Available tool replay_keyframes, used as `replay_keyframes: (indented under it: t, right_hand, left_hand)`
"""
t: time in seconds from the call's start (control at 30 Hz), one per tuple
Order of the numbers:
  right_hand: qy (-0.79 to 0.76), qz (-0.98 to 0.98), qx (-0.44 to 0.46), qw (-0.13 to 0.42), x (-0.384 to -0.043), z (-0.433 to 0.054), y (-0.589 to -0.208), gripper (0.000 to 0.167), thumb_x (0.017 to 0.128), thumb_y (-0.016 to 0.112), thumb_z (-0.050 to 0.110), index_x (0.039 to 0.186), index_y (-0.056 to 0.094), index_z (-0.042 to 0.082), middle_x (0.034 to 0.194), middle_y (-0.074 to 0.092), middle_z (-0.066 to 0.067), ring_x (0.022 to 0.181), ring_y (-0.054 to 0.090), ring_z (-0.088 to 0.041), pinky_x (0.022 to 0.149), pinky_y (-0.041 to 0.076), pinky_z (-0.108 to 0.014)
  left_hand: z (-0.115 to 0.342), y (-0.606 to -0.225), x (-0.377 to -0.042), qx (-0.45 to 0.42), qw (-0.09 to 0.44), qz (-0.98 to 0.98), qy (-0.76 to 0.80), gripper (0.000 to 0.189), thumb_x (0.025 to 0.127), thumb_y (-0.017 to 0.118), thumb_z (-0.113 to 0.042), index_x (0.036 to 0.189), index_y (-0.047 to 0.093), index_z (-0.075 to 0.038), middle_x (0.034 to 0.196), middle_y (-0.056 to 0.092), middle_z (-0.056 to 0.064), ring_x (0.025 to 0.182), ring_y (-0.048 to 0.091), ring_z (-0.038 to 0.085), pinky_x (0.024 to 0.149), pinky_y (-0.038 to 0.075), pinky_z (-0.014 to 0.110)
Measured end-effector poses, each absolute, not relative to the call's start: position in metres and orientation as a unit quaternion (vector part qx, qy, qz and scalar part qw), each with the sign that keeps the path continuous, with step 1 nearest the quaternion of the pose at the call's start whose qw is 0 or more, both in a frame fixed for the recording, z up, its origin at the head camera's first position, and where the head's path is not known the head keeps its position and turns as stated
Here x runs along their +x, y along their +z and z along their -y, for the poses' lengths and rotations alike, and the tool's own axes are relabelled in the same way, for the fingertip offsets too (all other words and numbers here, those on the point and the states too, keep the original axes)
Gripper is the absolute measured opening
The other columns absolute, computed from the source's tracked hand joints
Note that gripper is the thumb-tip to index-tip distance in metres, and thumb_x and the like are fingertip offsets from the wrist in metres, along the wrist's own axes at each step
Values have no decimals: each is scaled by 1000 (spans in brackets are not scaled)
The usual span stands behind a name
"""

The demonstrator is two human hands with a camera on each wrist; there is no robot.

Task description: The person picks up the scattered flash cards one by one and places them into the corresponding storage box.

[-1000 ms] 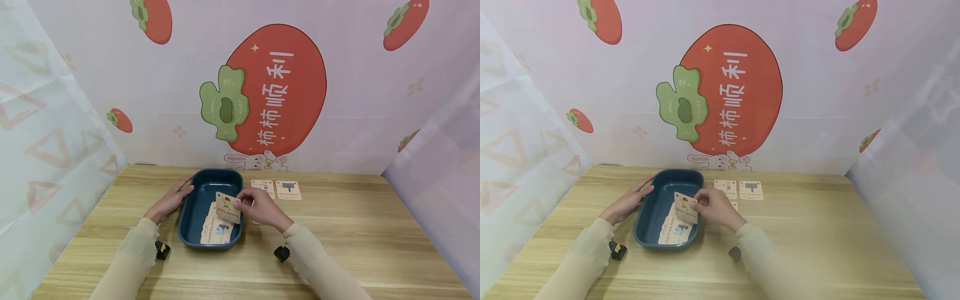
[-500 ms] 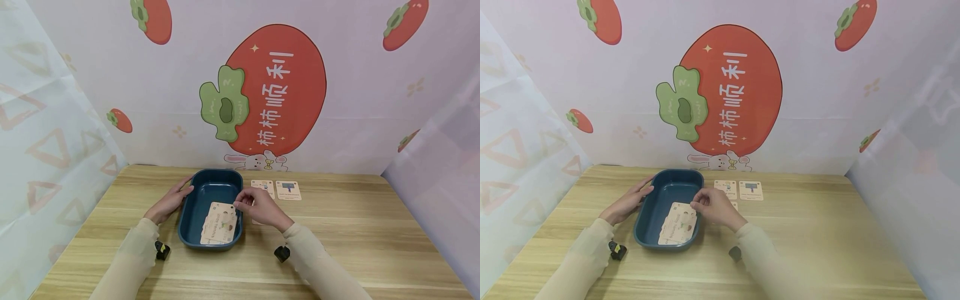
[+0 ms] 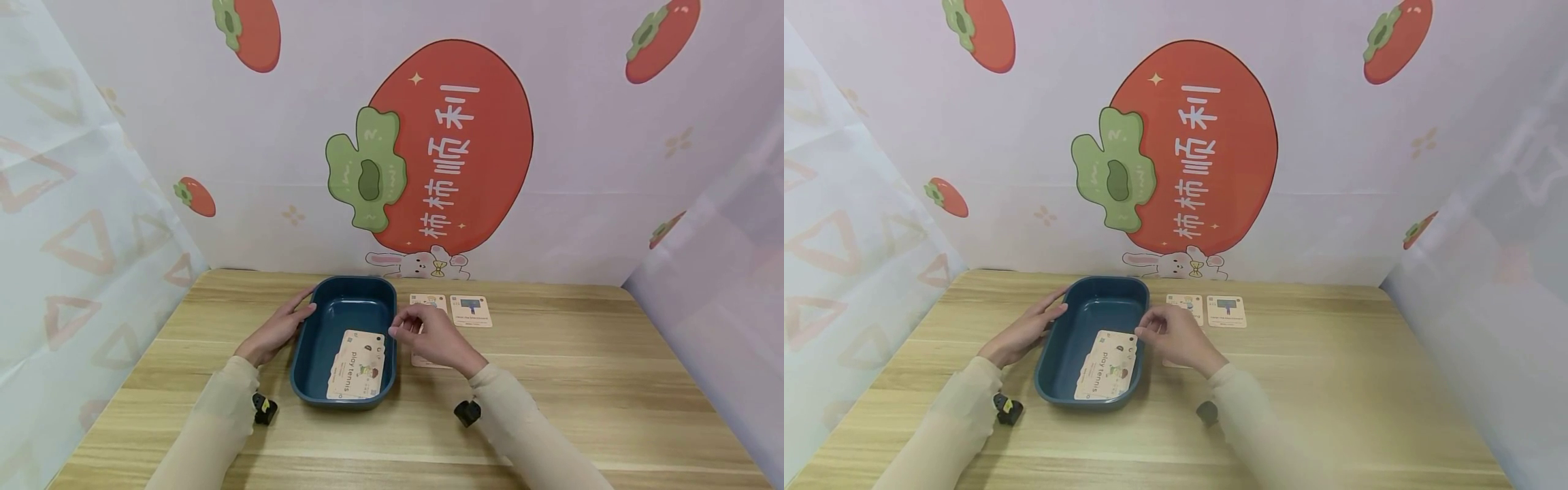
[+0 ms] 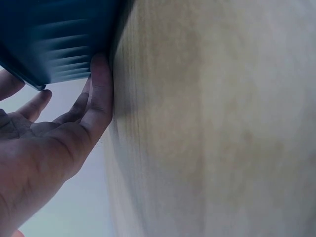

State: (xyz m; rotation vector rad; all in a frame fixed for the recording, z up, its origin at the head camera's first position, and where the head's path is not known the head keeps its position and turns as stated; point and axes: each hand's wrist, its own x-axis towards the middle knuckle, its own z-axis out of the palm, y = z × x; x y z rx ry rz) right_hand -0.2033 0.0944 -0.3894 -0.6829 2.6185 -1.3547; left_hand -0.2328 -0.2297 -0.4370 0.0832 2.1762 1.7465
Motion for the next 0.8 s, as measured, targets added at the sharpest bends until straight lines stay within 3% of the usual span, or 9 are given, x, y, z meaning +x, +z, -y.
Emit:
replay_keyframes:
  t: [0.8]
  right_hand:
    - [-405,-887,-220,22,-210,-133,-392,11,92,77,20,97,72,12,83,59,1,78,54,-19,67,48,-32]
  left_hand:
    - [232,-438,-233,26,171,-767,618,61,112,39,-37,165,12,-25,159,31,25,136,47,40,104,45,50]
